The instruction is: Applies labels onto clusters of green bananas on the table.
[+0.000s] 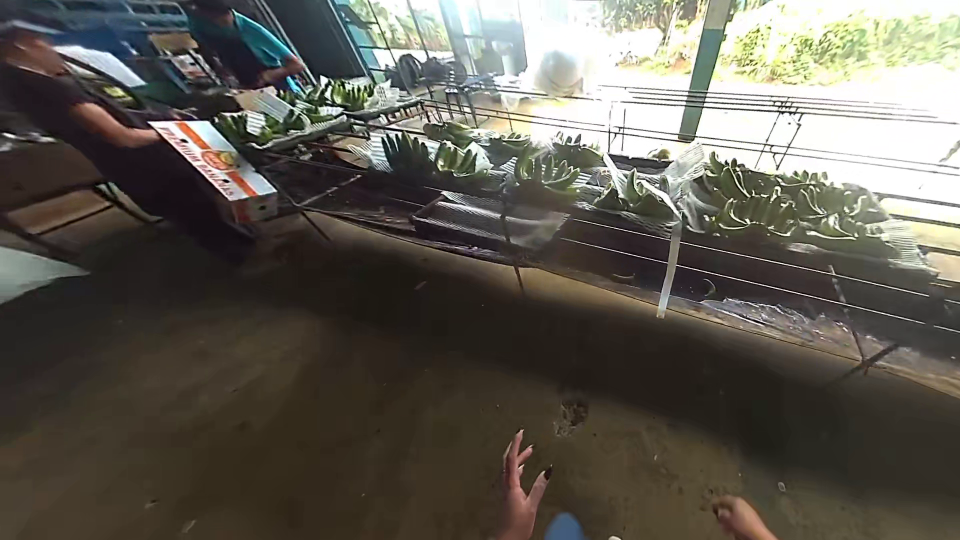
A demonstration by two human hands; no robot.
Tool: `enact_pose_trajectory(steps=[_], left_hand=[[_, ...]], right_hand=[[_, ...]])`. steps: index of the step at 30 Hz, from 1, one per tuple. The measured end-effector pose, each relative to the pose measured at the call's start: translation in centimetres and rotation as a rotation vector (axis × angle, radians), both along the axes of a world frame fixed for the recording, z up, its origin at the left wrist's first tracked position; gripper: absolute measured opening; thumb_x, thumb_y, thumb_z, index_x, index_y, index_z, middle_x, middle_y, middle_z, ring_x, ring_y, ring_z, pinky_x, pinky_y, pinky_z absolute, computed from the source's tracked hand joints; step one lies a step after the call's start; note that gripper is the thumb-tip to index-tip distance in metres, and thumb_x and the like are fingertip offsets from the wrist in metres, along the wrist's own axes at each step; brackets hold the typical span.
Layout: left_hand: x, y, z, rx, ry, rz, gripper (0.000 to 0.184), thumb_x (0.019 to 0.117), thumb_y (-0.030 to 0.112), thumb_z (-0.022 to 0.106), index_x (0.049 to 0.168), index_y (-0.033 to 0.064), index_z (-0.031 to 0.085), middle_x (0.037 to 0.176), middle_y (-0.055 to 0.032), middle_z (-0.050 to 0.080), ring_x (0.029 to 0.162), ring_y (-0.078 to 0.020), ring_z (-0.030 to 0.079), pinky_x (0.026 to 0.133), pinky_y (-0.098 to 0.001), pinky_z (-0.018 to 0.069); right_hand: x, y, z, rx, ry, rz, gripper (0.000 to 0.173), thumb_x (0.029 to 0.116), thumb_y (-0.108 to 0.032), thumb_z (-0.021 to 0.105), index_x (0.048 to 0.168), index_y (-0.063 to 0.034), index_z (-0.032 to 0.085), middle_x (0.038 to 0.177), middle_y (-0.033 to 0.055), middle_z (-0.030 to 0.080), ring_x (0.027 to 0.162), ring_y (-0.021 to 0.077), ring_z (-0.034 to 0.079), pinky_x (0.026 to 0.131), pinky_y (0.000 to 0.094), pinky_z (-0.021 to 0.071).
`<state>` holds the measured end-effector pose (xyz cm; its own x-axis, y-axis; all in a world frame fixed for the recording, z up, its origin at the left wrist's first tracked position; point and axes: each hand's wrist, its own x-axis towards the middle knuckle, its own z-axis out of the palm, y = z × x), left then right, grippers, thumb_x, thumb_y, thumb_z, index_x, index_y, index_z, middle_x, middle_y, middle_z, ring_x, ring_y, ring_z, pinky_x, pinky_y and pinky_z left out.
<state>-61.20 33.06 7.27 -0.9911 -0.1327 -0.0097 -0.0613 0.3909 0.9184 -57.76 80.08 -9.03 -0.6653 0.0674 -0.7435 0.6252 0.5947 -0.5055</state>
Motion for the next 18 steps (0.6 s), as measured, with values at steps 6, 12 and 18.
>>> enact_pose_trajectory(steps=[6, 12, 18], left_hand=[[-13.1, 5.5, -0.4, 0.064, -0.093, -0.047, 0.080, 0.0904, 0.008, 0.064, 0.160, 0.0068, 0.025, 0.156, -0.0190, 0.044, 0.116, -0.0247, 0.068, 0.092, -0.0392, 0.0600], [-30.3, 11.7, -1.0, 0.090, -0.142, -0.129, 0.060, 0.0957, 0.005, 0.055, 0.153, 0.0014, 0.038, 0.133, -0.0136, 0.066, 0.105, -0.0205, 0.071, 0.092, -0.0373, 0.0580], [-46.7, 23.0, 3.3, 0.093, -0.108, -0.432, 0.043, 0.0983, 0.004, 0.054, 0.141, 0.0016, 0.055, 0.125, -0.0082, 0.071, 0.109, -0.0157, 0.071, 0.096, -0.0322, 0.0579]], right_hand=[[-27.3, 1.5, 11.2, -0.136, 0.446, 0.001, 0.035, 0.1067, -0.011, 0.047, 0.138, -0.0007, 0.060, 0.122, 0.0207, 0.070, 0.108, 0.0309, 0.070, 0.099, 0.0480, 0.0548], [-47.2, 2.8, 19.1, -0.211, 0.666, -0.011, 0.035, 0.1065, -0.010, 0.048, 0.138, 0.0014, 0.058, 0.124, 0.0192, 0.069, 0.108, 0.0244, 0.070, 0.098, 0.0403, 0.0559], [-62.5, 7.0, 24.5, -0.208, 0.741, -0.111, 0.034, 0.1061, -0.012, 0.051, 0.137, 0.0009, 0.060, 0.131, 0.0197, 0.066, 0.115, 0.0254, 0.068, 0.102, 0.0408, 0.0540]])
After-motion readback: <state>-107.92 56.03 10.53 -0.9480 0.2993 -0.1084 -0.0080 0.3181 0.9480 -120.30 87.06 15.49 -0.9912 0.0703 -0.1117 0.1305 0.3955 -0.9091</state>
